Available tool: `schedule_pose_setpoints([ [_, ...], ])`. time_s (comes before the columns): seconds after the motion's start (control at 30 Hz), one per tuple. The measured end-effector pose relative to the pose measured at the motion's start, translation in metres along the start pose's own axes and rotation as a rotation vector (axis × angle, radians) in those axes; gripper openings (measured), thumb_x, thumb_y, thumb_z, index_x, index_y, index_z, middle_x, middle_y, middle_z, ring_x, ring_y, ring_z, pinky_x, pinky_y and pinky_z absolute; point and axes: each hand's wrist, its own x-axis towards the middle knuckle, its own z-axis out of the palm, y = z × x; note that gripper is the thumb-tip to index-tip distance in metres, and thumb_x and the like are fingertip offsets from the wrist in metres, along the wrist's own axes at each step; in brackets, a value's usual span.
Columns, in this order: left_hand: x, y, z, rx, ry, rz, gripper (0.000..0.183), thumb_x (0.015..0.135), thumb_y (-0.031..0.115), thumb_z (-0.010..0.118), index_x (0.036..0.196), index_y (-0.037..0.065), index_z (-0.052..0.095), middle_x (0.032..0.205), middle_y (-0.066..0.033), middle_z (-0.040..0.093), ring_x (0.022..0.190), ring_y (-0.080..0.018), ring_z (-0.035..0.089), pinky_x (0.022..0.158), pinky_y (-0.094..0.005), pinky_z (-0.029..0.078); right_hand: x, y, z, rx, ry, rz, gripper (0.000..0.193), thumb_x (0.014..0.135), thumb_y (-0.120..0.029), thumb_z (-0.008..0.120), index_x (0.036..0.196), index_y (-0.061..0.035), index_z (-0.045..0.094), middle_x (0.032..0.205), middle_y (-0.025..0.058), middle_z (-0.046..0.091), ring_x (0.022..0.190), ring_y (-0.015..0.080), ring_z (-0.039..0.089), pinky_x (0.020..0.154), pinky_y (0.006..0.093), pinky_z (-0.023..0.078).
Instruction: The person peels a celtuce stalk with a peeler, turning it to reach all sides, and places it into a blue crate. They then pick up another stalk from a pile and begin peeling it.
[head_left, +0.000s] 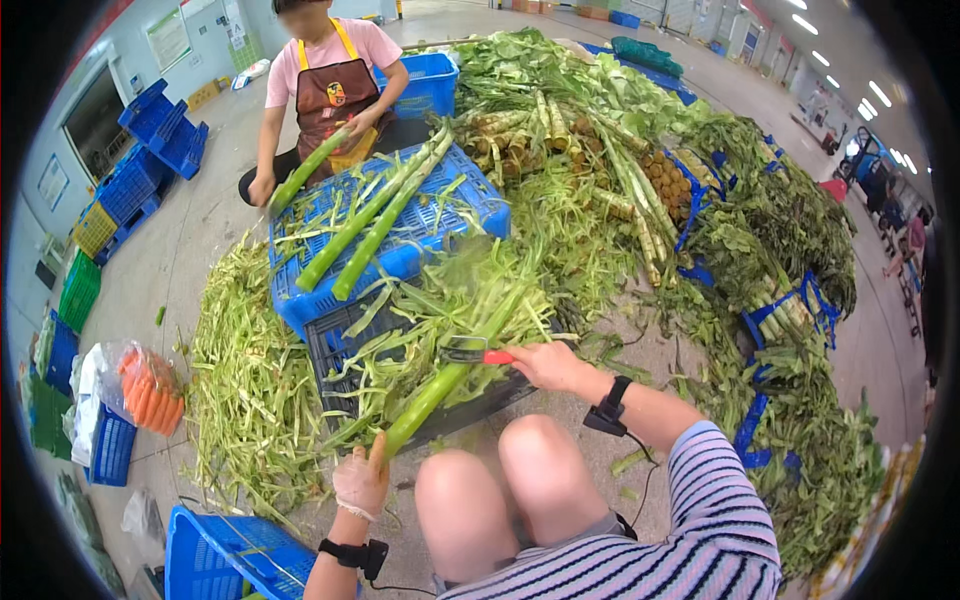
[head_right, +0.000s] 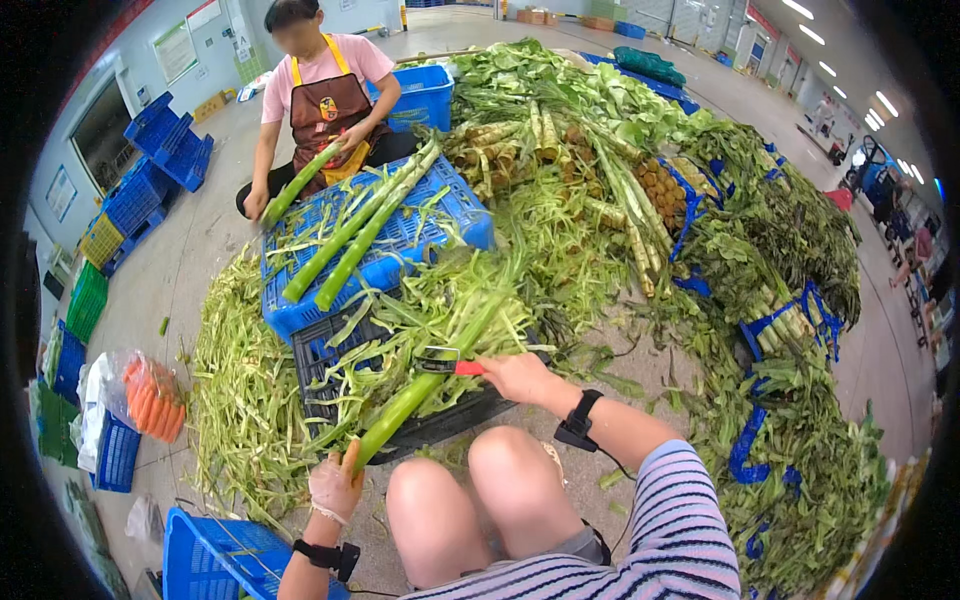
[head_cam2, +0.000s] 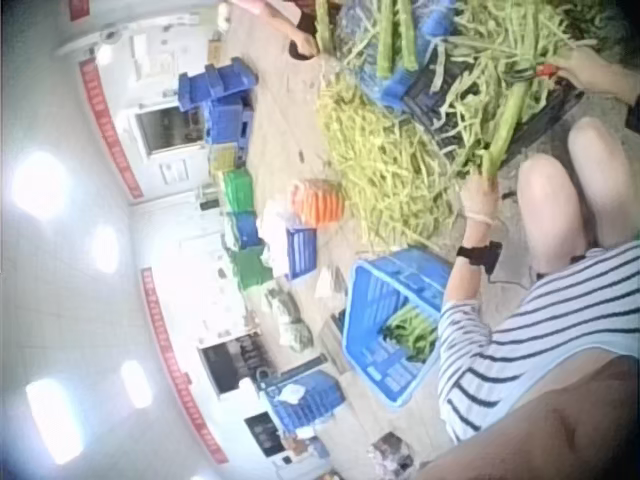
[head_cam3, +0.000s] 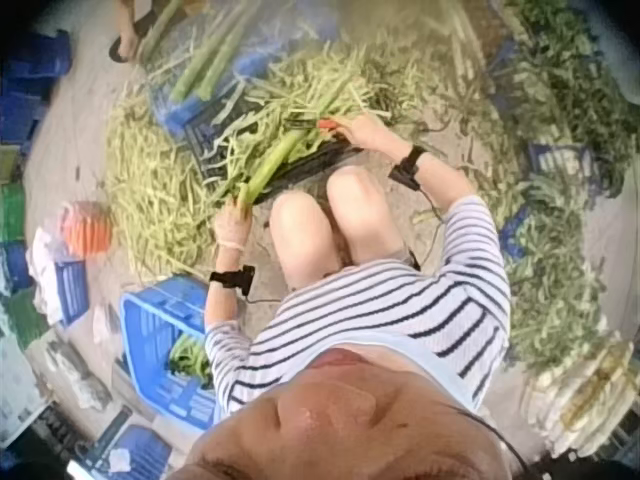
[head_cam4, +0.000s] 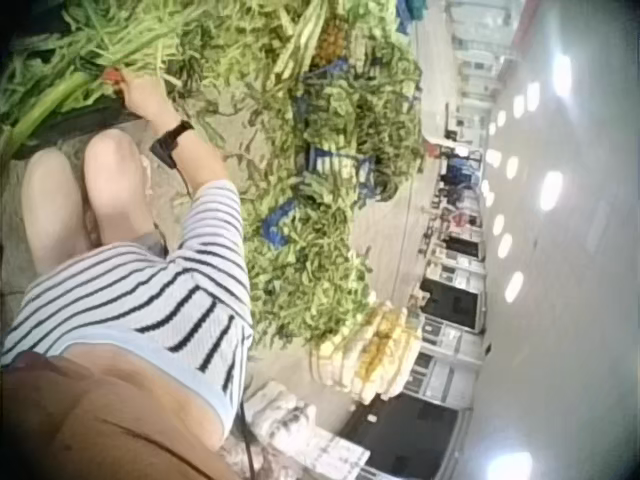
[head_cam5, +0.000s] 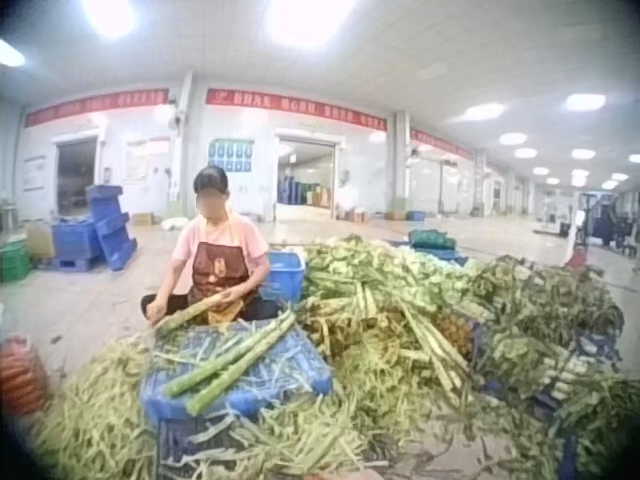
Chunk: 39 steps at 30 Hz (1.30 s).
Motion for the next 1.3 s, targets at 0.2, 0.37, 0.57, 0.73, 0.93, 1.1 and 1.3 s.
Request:
schedule_pose_setpoints([
  [0.2,-0.013,-0.015,-0.015,-0.266,-0.226,-0.140,0.063,0.072,0.031,0.064,0.130,0.018,0.043,0.093,-0.0167,0.061,0.073,-0.0322,0.062,0.061,-0.0420,0.050,0.010,0.082,-0.021,-0.088,0.213,0.560,0.022,0.087,-0.024,0.045,0.098,-0.0076,0.055,0.072,0.0154,0.062,0.065,0.0332,0.061,0.055,0.0451,0.048],
  [0.37,-0.007,-0.021,-0.018,-0.358,-0.301,-0.186,0.061,0.073,0.032,0.063,0.129,0.018,0.044,0.095,-0.0190,0.062,0.081,-0.0343,0.062,0.069,-0.0419,0.050,0.012,0.064,0.003,-0.099,0.128,0.205,0.023,0.087,-0.026,0.045,0.096,-0.0075,0.055,0.071,0.0148,0.063,0.064,0.0335,0.061,0.054,0.0444,0.048],
  [0.57,-0.012,-0.031,-0.017,-0.747,-0.536,-0.325,0.059,0.076,0.032,0.062,0.129,0.014,0.043,0.091,-0.0177,0.063,0.082,-0.0301,0.060,0.070,-0.0384,0.048,0.014,0.066,-0.009,-0.129,0.128,0.297,0.024,0.087,-0.022,0.048,0.105,-0.0108,0.058,0.083,0.0147,0.064,0.067,0.0331,0.062,0.056,0.0431,0.050],
  [0.73,-0.013,-0.040,-0.011,-1.508,-0.773,-0.574,0.049,0.080,0.028,0.060,0.124,0.008,0.048,0.084,-0.0046,0.061,0.068,-0.0082,0.055,0.055,-0.0240,0.044,0.005,0.086,-0.018,-0.036,0.251,0.415,0.019,0.086,-0.022,0.047,0.098,-0.0109,0.058,0.077,0.0144,0.064,0.066,0.0334,0.061,0.058,0.0446,0.049],
  [0.93,-0.011,-0.053,-0.001,-1.417,-0.909,-0.516,0.049,0.079,0.027,0.059,0.120,0.004,0.049,0.089,-0.0065,0.062,0.076,-0.0122,0.058,0.064,-0.0264,0.047,0.016,0.050,0.000,-0.177,-0.008,0.307,0.023,0.087,-0.027,0.046,0.097,-0.0102,0.058,0.078,0.0163,0.064,0.072,0.0337,0.062,0.063,0.0449,0.049],
  [1.1,0.025,-0.021,-0.001,-1.063,-0.791,-0.427,0.045,0.073,0.029,0.065,0.105,0.000,0.052,0.083,-0.0095,0.063,0.068,-0.0144,0.059,0.059,-0.0275,0.048,-0.003,0.110,-0.017,0.037,0.479,0.733,0.025,0.089,-0.023,0.044,0.098,-0.0046,0.059,0.073,0.0210,0.061,0.070,0.0400,0.059,0.061,0.0481,0.046],
  [1.3,0.055,0.022,-0.011,-0.953,-0.484,-0.464,0.046,0.069,0.028,0.066,0.103,-0.002,0.056,0.088,-0.0157,0.063,0.077,-0.0227,0.061,0.071,-0.0316,0.048,-0.002,0.088,-0.002,0.271,0.640,0.626,0.029,0.088,-0.025,0.048,0.108,-0.0066,0.058,0.085,0.0211,0.062,0.080,0.0378,0.060,0.069,0.0410,0.047],
])
